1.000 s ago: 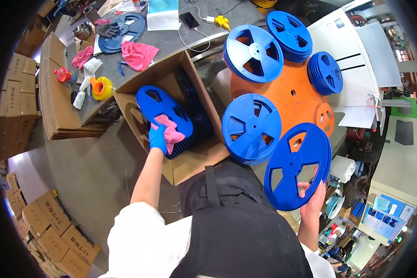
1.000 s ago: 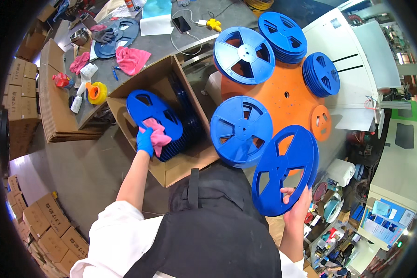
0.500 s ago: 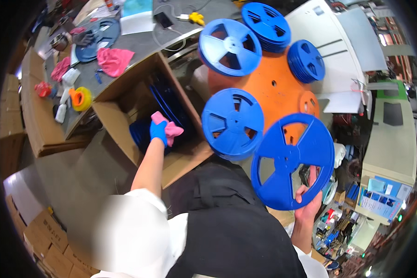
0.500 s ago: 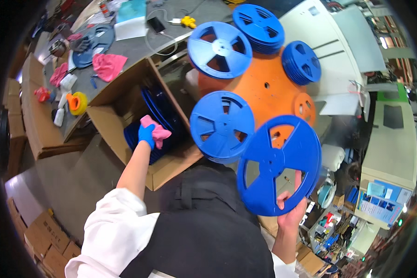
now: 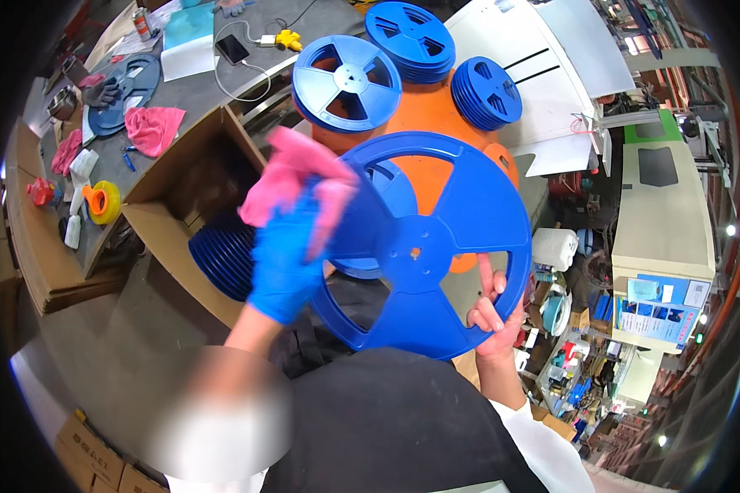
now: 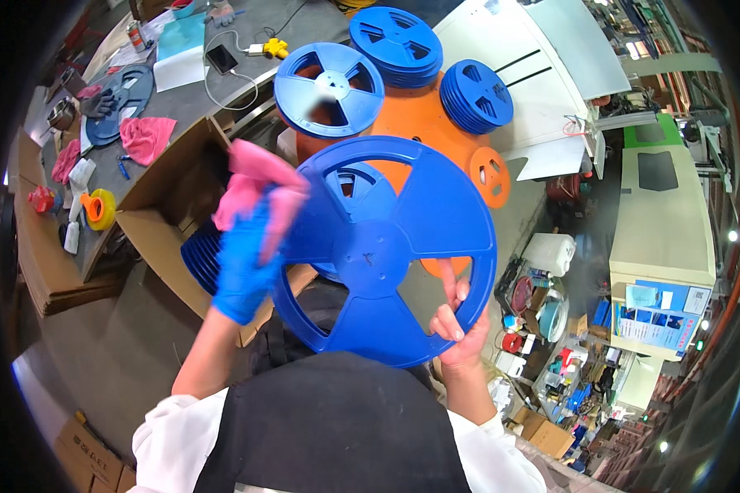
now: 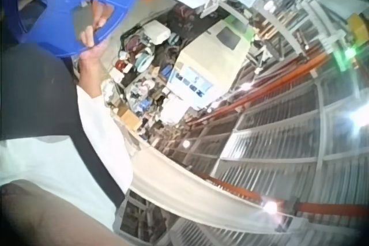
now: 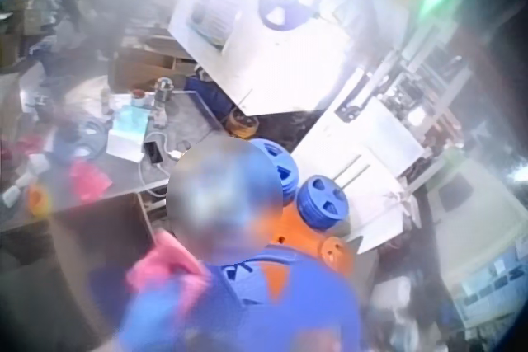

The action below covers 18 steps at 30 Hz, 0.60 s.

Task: The person wipes blue plastic spools with a pink cloth, handling them one at a time. They pick up each spool, wipe both sides, and place it into a cardboard box. The process is repeated for multiple spools.

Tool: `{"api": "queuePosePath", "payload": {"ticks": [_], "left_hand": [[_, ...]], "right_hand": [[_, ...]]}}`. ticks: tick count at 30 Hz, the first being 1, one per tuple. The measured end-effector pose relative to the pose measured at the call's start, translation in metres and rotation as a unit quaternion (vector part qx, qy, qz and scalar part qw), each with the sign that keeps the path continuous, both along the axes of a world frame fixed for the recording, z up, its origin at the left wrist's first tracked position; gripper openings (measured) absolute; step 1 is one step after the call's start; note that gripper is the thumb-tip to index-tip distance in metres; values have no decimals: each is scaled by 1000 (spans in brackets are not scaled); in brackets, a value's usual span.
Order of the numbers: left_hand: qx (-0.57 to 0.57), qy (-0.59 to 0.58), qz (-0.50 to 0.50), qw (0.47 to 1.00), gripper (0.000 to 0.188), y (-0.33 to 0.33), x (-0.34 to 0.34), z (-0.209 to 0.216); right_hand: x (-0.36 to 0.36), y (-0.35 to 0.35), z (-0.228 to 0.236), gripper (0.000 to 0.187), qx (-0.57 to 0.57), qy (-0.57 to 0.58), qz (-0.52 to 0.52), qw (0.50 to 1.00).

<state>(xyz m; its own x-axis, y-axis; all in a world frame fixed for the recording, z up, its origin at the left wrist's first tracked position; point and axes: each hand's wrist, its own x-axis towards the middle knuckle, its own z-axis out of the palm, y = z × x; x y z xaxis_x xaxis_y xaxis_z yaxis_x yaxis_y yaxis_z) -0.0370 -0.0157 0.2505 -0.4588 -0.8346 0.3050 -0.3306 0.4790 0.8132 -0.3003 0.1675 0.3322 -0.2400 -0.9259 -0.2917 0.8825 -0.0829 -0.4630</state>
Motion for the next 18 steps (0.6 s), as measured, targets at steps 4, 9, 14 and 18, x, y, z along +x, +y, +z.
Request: {"api": "queuePosePath", "payload": {"ticks": [4, 9, 14, 18], "left_hand": [[-158, 21, -108, 981, 59, 54, -91, 45], [40, -35, -106, 993, 51, 23, -70, 11], [-30, -24, -156, 987, 49, 32, -81, 26], [54, -58, -97, 992, 55, 30, -76, -2]], "right_hand": [[25, -14, 3, 26, 28, 31, 39, 998], [26, -7, 10, 26, 42, 61, 35, 997], [28, -6, 9, 24, 81, 49, 17, 995], [22, 2, 1, 13, 60, 21, 8, 998]]}}
